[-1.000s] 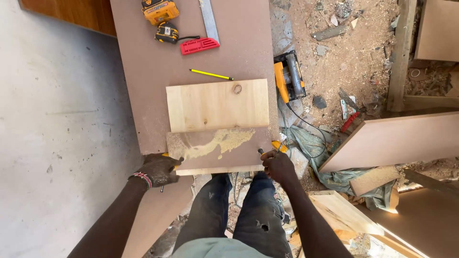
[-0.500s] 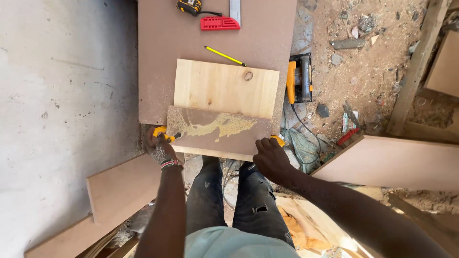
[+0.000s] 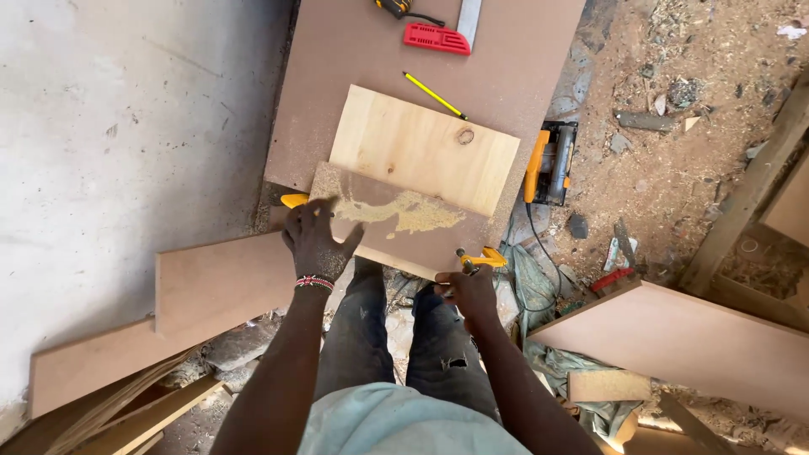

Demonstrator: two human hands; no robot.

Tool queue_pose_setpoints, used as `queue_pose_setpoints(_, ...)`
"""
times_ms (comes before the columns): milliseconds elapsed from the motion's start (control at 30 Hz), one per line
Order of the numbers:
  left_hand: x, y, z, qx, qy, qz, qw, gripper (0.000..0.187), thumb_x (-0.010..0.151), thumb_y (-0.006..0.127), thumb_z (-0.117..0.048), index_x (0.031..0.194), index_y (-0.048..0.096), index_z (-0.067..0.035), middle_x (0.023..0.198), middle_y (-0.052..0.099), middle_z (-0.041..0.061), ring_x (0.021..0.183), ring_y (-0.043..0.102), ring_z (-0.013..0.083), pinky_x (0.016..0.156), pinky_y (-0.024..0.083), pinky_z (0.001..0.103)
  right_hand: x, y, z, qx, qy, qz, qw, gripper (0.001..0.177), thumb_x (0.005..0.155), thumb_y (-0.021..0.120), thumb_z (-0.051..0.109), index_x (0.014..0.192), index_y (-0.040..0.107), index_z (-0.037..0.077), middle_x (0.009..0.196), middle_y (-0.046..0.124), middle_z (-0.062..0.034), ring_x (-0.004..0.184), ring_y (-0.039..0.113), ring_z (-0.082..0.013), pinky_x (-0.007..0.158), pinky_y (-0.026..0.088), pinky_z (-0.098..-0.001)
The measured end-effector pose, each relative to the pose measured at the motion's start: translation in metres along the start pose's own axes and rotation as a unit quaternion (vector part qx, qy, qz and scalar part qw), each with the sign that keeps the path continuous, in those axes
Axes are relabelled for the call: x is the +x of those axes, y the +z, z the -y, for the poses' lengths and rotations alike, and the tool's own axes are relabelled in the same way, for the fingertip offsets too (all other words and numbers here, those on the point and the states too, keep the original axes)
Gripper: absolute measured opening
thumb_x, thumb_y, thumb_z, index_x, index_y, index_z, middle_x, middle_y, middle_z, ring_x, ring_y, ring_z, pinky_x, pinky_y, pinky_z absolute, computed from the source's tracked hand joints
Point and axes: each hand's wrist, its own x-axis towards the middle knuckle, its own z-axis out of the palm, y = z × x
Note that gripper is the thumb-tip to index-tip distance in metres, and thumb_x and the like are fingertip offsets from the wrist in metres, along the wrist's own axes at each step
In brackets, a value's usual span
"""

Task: Measuring, marking, and cutting wooden boards using a circular saw, tape measure, and clamps.

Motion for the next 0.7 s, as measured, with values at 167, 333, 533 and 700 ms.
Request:
queue_pose_setpoints(167,0.053,0.016,0.066,0.059,0.061,0.068,0.994,0.034,0.098,0.061,-0.060,0.099,0.077,-0.030,0.097,0.072,0.001,0.107,0.064,0.0276,0.107,0.042,0.053,0.029,-0.045,0.005,-0.563,-0.189,0.028,0.804,0.024,0.097,0.047,0.024,0.119,0.054,0.018,0.098,0.071,-0.0175,0.100,0.073,-0.0440,0.088,0.057,-0.0570)
queue_pose_setpoints(333,0.097,0.035,0.075,0.100,-0.043,0.191,0.976,0.059,0.100,0.039,-0.065,0.070,0.072,-0.027,0.066,0.073,-0.006,0.091,0.075,0.0307,0.087,0.056,0.051,0.044,-0.066,0.038,-0.707,-0.318,0.068,0.628,0.039,0.089,0.049,0.011,0.113,0.076,0.027,0.110,0.074,-0.0056,0.116,0.067,-0.0306,0.105,0.049,-0.0510)
queue_pose_setpoints(533,0.069,0.045,0.122,-0.619,-0.486,0.053,0.614,0.027,0.091,0.052,-0.028,0.116,0.050,-0.019,0.084,0.075,-0.001,0.077,0.066,0.0261,0.070,0.061,0.044,0.028,-0.067,0.053,-0.558,-0.399,-0.015,0.727,0.050,0.083,0.059,0.011,0.127,0.072,0.030,0.132,0.057,-0.0098,0.123,0.056,-0.0373,0.103,0.046,-0.0571)
queue_pose_setpoints(700,0.025,0.017,0.090,-0.819,-0.469,-0.137,0.301,0.020,0.103,0.042,-0.003,0.097,0.060,0.002,0.105,0.071,0.020,0.106,0.070,0.0432,0.102,0.059,0.063,0.046,-0.080,-0.009,-0.090,-0.140,-0.065,0.984,0.069,0.083,0.057,-0.007,0.149,0.039,0.003,0.129,0.059,-0.0184,0.118,0.057,-0.0254,0.101,0.045,-0.0365)
